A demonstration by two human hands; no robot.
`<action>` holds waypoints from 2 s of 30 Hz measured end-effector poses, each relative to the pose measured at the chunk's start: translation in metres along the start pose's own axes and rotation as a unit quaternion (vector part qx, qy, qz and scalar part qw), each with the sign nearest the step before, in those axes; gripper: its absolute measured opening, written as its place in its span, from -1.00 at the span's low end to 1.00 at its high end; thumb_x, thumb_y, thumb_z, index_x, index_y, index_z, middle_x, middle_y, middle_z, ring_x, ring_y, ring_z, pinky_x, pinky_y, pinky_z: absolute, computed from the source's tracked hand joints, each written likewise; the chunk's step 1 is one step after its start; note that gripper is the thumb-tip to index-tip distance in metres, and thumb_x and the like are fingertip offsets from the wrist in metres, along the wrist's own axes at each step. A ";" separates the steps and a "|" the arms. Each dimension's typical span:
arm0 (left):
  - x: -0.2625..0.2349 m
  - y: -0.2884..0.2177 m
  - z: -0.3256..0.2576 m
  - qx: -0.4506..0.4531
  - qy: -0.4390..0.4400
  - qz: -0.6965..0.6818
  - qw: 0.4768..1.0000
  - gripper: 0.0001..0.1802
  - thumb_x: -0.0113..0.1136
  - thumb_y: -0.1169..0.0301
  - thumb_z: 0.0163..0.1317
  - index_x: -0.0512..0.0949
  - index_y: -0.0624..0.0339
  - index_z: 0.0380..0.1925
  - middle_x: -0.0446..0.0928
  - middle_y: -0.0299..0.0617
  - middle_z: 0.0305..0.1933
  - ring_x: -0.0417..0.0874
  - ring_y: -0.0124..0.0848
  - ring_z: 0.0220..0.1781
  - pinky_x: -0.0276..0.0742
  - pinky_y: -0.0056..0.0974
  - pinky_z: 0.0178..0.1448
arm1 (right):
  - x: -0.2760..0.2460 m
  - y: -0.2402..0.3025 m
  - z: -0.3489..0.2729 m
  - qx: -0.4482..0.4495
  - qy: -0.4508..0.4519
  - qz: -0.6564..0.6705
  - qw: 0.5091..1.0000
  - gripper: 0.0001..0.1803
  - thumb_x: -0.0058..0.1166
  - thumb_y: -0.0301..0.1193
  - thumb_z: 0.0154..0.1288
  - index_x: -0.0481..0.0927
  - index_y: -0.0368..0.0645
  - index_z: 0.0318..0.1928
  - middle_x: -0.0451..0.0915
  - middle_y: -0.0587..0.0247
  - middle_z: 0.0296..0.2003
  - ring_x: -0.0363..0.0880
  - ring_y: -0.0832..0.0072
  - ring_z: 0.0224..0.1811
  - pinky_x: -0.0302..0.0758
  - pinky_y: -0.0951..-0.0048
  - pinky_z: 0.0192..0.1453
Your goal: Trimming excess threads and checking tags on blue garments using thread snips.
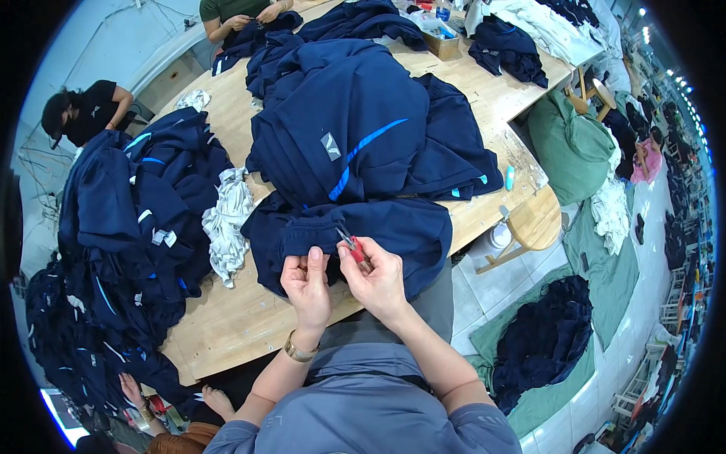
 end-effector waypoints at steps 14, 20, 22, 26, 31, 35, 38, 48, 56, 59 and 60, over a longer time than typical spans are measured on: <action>0.005 0.009 0.005 -0.052 -0.003 -0.101 0.994 -0.90 0.04 0.44 0.31 0.43 0.25 -0.30 0.53 -0.27 -0.30 0.55 -0.58 -0.28 0.52 -0.44 -0.10 | 0.001 -0.003 -0.002 0.112 0.031 0.174 0.978 -0.93 0.05 -0.54 0.25 0.44 -0.27 -0.34 0.38 0.47 -0.68 0.23 0.83 -0.68 0.16 0.75 -0.62; 0.003 0.010 0.005 -0.082 0.018 -0.155 0.984 -0.91 0.01 0.45 0.33 0.43 0.22 -0.23 0.54 -0.24 -0.22 0.57 -0.51 -0.16 0.53 -0.37 0.01 | 0.000 -0.006 0.002 0.091 0.038 0.140 0.985 -0.93 0.05 -0.51 0.27 0.48 -0.24 -0.34 0.31 0.60 -0.66 0.10 0.90 -0.69 0.02 0.74 -0.65; -0.001 0.014 0.004 -0.075 0.032 -0.157 0.984 -0.91 0.00 0.45 0.33 0.43 0.22 -0.22 0.55 -0.22 -0.20 0.58 -0.50 -0.15 0.54 -0.36 0.02 | 0.002 -0.006 0.002 0.087 0.045 0.131 0.987 -0.93 0.07 -0.50 0.26 0.49 -0.24 -0.35 0.31 0.61 -0.67 0.09 0.89 -0.69 0.00 0.72 -0.65; 0.004 0.007 0.002 -0.049 0.042 -0.114 0.991 -0.87 0.03 0.46 0.31 0.43 0.23 -0.17 0.54 -0.26 -0.22 0.55 -0.58 -0.19 0.51 -0.41 -0.01 | 0.003 0.006 0.004 -0.012 0.012 -0.014 1.000 -0.89 0.13 -0.50 0.21 0.48 -0.27 -0.35 0.31 0.60 -0.68 0.12 0.89 -0.66 0.04 0.73 -0.63; 0.010 0.003 0.009 -0.155 0.033 -0.218 0.963 -0.82 -0.11 0.38 0.38 0.42 0.26 -0.22 0.56 -0.12 -0.18 0.60 -0.40 -0.12 0.51 -0.15 0.15 | -0.007 -0.009 0.005 -0.043 0.001 0.042 0.998 -0.86 0.15 -0.47 0.18 0.47 -0.26 -0.35 0.37 0.44 -0.66 0.20 0.83 -0.67 0.14 0.71 -0.61; 0.007 0.003 0.011 -0.170 0.024 -0.237 0.956 -0.82 -0.11 0.38 0.39 0.42 0.25 -0.22 0.56 -0.14 -0.21 0.60 -0.41 -0.14 0.53 -0.16 0.13 | -0.012 -0.001 0.004 -0.149 0.021 -0.065 0.986 -0.85 0.14 -0.44 0.18 0.48 -0.25 -0.35 0.41 0.33 -0.64 0.27 0.69 -0.69 0.19 0.63 -0.62; 0.006 0.002 0.010 -0.166 0.019 -0.220 0.961 -0.82 -0.11 0.37 0.39 0.43 0.24 -0.24 0.56 -0.16 -0.24 0.61 -0.42 -0.17 0.54 -0.17 0.11 | -0.010 0.003 0.001 -0.213 0.022 -0.221 0.951 -0.74 0.25 -0.31 0.08 0.48 -0.22 -0.45 0.44 0.24 -0.62 0.38 0.39 -0.71 0.27 0.46 -0.65; 0.006 0.001 0.007 -0.106 0.033 -0.199 0.974 -0.89 -0.04 0.42 0.36 0.40 0.22 -0.21 0.53 -0.18 -0.19 0.58 -0.42 -0.16 0.53 -0.26 0.02 | -0.009 0.010 0.002 -0.238 0.036 -0.278 0.930 -0.73 0.29 -0.33 0.01 0.49 -0.22 -0.47 0.46 0.21 -0.59 0.47 0.36 -0.65 0.34 0.47 -0.59; 0.005 0.000 0.008 -0.074 0.040 -0.155 0.984 -0.89 -0.08 0.41 0.38 0.39 0.22 -0.23 0.54 -0.20 -0.25 0.60 -0.45 -0.20 0.57 -0.28 -0.01 | -0.014 0.013 0.005 -0.249 0.054 -0.287 0.923 -0.71 0.29 -0.28 0.00 0.49 -0.20 -0.48 0.45 0.24 -0.60 0.46 0.36 -0.65 0.33 0.46 -0.58; 0.005 -0.002 0.008 -0.057 0.058 -0.148 0.986 -0.90 -0.07 0.43 0.37 0.39 0.22 -0.24 0.53 -0.19 -0.24 0.59 -0.46 -0.19 0.56 -0.29 -0.01 | -0.015 0.015 0.006 -0.253 0.069 -0.298 0.918 -0.70 0.28 -0.24 -0.01 0.49 -0.19 -0.48 0.45 0.26 -0.60 0.45 0.35 -0.64 0.33 0.45 -0.57; 0.004 -0.003 0.008 -0.050 0.062 -0.142 0.987 -0.90 -0.06 0.44 0.36 0.39 0.23 -0.24 0.53 -0.19 -0.24 0.58 -0.47 -0.19 0.56 -0.30 -0.01 | -0.015 0.015 0.006 -0.254 0.075 -0.301 0.916 -0.69 0.28 -0.22 -0.01 0.49 -0.18 -0.48 0.45 0.27 -0.60 0.45 0.35 -0.64 0.33 0.45 -0.56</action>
Point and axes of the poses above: each hand's wrist, its own z-axis towards the middle knuckle, its own x-axis out of the palm, y = z × x, the point moved 5 cm from there along z, towards the middle knuckle
